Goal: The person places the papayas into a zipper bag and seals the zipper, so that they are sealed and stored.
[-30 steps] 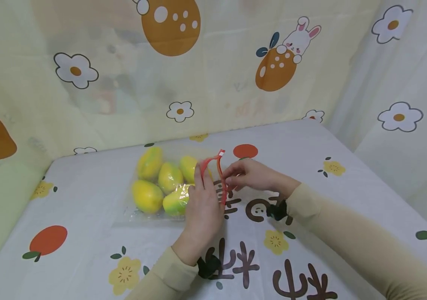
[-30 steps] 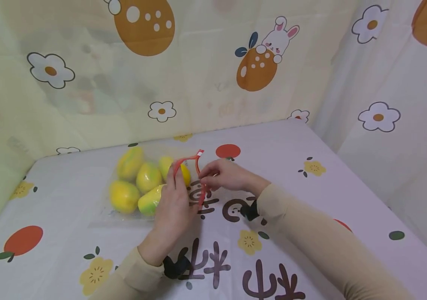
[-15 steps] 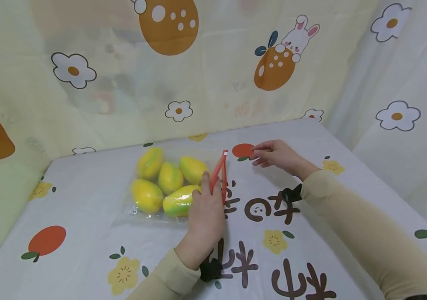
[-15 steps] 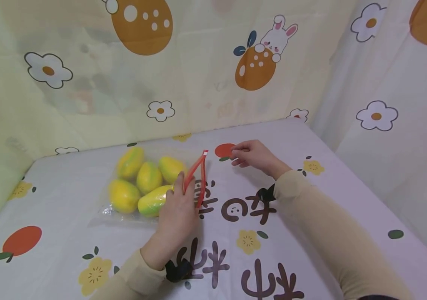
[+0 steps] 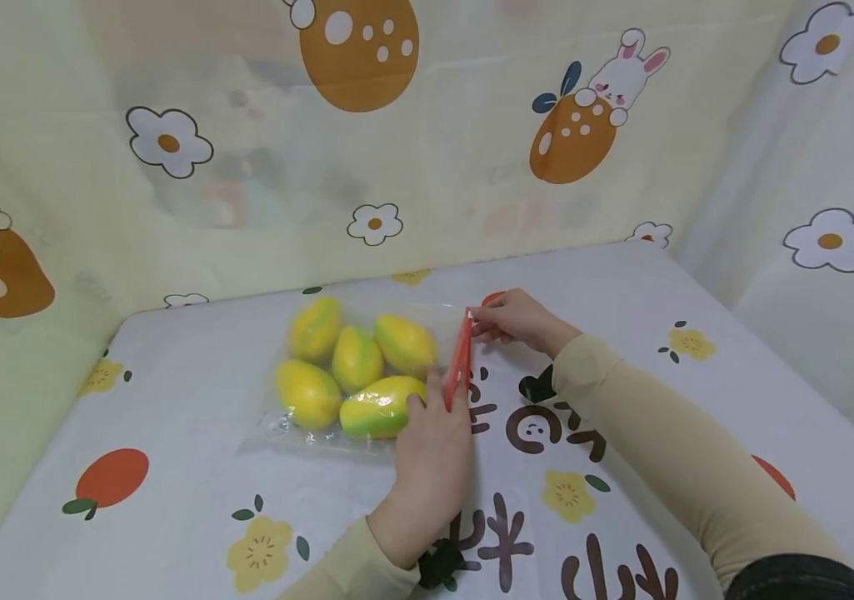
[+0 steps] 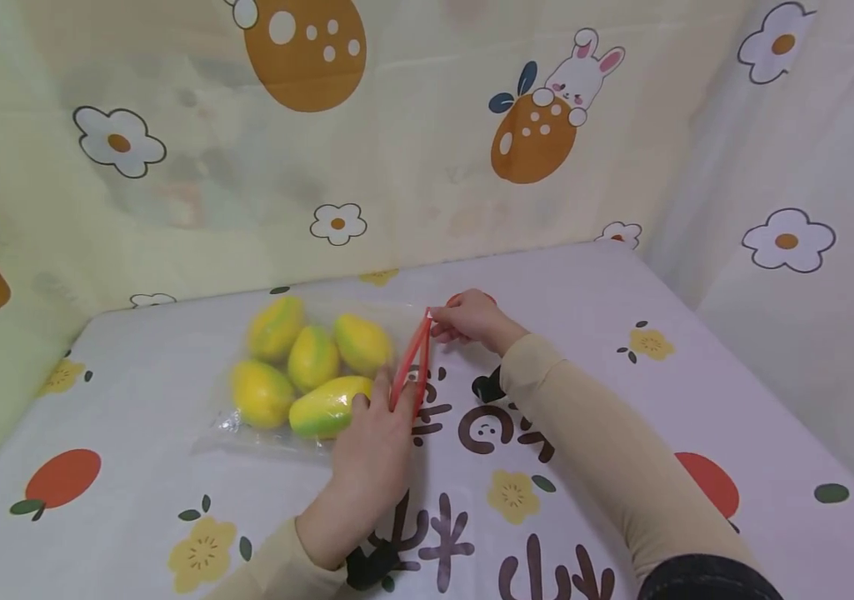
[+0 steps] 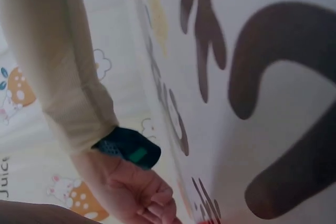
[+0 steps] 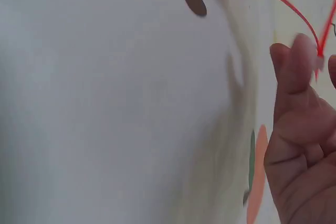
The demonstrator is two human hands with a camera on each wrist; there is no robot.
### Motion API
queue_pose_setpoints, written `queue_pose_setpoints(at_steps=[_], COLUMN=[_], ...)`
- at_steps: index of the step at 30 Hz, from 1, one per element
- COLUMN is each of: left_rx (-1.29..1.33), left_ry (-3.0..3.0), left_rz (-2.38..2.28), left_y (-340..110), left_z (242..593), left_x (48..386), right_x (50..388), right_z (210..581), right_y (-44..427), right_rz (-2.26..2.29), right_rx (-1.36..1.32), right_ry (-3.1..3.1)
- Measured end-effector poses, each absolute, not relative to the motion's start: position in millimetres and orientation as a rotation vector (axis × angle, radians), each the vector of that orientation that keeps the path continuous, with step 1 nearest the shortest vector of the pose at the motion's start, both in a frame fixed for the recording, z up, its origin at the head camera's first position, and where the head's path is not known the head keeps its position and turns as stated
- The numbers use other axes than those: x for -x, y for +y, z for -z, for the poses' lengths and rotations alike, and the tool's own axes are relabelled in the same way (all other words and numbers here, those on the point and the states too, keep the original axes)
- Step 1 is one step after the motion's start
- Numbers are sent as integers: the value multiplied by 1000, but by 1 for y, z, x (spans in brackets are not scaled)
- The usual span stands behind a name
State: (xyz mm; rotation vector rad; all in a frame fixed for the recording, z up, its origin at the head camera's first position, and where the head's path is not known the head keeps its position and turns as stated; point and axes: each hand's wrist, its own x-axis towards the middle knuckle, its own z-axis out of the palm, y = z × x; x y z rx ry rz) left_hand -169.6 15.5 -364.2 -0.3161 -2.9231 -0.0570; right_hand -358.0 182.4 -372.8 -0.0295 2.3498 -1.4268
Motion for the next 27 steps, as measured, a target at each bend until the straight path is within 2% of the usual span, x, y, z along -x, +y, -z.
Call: queue_pose_setpoints(at_steps=[6, 19, 24, 27], left_rx=[307, 220, 282, 328], left_ry=[-2886, -3017, -3105, -3144], left_rz=[-74, -383, -240, -25], left_y=[22, 60, 49, 29], left_z=[365, 355, 335, 311], left_x=[165, 160, 159, 173], right_x=[363, 374, 374, 376], right_z=[375, 368, 363, 361], right_y=[178, 160, 159, 160], right_rz=[1419, 1372, 1359, 1363], right_rx=[-23, 138, 112, 95], right_ry=[2389, 2483, 2468, 2473])
